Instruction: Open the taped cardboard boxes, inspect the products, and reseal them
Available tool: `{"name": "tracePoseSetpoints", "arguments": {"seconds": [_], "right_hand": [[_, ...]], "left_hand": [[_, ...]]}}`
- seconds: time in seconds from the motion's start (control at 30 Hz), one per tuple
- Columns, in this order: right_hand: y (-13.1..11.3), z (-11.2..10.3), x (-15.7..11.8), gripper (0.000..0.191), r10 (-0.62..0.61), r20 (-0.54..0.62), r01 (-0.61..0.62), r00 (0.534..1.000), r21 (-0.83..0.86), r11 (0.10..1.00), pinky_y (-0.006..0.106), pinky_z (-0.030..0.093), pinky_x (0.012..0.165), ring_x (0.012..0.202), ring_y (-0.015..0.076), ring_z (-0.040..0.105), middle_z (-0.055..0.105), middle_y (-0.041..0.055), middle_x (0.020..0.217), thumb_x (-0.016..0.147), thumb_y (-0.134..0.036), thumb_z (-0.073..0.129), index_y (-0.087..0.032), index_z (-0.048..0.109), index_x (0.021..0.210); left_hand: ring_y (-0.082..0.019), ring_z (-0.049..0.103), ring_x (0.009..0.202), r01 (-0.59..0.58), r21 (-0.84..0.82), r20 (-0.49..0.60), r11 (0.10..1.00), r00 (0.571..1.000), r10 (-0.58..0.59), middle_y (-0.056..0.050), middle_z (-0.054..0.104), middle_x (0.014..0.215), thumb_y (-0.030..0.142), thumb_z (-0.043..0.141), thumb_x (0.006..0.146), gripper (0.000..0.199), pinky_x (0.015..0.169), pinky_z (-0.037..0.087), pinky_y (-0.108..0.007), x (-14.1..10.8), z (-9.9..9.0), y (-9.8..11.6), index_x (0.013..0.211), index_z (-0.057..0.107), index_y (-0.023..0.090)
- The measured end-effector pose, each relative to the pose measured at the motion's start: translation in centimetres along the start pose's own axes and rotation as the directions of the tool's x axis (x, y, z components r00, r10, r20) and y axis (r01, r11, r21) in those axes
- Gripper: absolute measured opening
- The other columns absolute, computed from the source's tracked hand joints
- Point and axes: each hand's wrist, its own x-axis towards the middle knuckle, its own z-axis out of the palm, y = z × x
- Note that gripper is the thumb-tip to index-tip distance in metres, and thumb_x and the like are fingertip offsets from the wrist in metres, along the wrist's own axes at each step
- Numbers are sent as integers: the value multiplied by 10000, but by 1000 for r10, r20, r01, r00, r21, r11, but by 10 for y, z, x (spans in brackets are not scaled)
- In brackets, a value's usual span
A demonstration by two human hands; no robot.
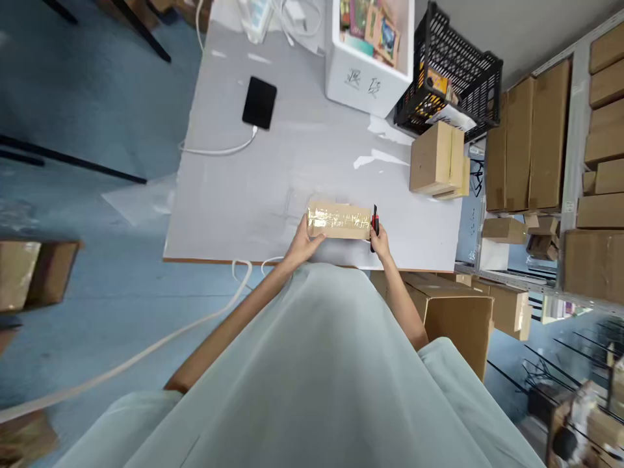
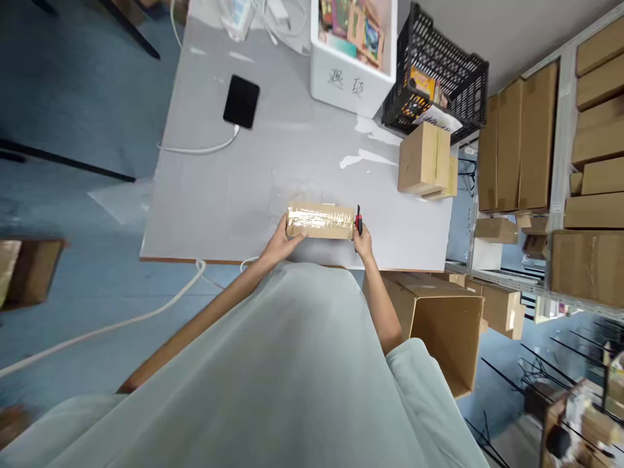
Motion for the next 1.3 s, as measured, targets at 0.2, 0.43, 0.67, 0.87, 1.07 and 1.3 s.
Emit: {"name": "tracePoseSetpoints", "arguments": {"seconds": [0.2, 0.43, 0.67, 0.87, 1.07, 1.3], "right_hand": [[-28, 0, -33, 532, 129, -211, -163, 969, -153, 975, 362, 636, 991, 1048, 249, 805, 800, 185, 1306, 1096, -415, 317, -154, 653, 1416], [-119, -8, -47, 542, -59, 179, 143, 982, -498, 855, 341, 591, 932, 1019, 283, 813, 859, 116, 1212, 1204, -500, 378, -214, 683, 1548], [-173, 24, -38, 491, 35, 498, 393, 867, -725, 565, 360, 573, 976, 1206, 339, 830, 882, 119, 1329, 1254, -548, 439, -275, 754, 1513], [-192, 25, -27, 517, 100, 547, 449, 831, -766, 460, 367, 561, 1006, 1268, 340, 819, 868, 133, 1389, 1266, -539, 418, -256, 720, 1575], [-206, 30, -23, 534, 118, 584, 498, 803, -767, 405, 388, 557, 1038, 1307, 353, 802, 853, 150, 1424, 1273, -516, 392, -229, 691, 1610], [-219, 36, -26, 539, 119, 578, 505, 808, -781, 366, 434, 590, 1066, 1316, 372, 798, 844, 196, 1409, 1269, -498, 381, -204, 691, 1596]], "left_hand": [[-386, 646, 1557, 11, 13, -28, 1000, 1000, -11, -184, 626, 1702, 503, 790, 975, 765, 1288, 568, -556, -12, -39, -22, 1663, 580, 242], [-389, 478, 1695, -254, 140, 191, 957, 955, 226, -164, 551, 1758, 454, 786, 959, 688, 1419, 402, -605, 24, -58, -4, 1610, 679, 259], [-406, 416, 1725, -229, 39, 331, 973, 921, 204, -176, 497, 1793, 669, 807, 946, 815, 1371, 454, -620, 35, -64, -14, 1642, 659, 273], [-413, 429, 1717, -235, 18, 310, 972, 926, 218, -174, 502, 1791, 590, 816, 964, 800, 1374, 453, -619, 34, -58, -16, 1676, 644, 270], [-424, 449, 1695, -217, 12, 297, 976, 933, 204, -168, 510, 1783, 606, 834, 954, 807, 1338, 498, -625, 33, -58, -14, 1671, 651, 285], [-426, 501, 1657, -190, -2, 292, 982, 939, 182, -166, 535, 1771, 701, 836, 927, 856, 1291, 548, -593, 33, -62, -4, 1653, 664, 281]]}}
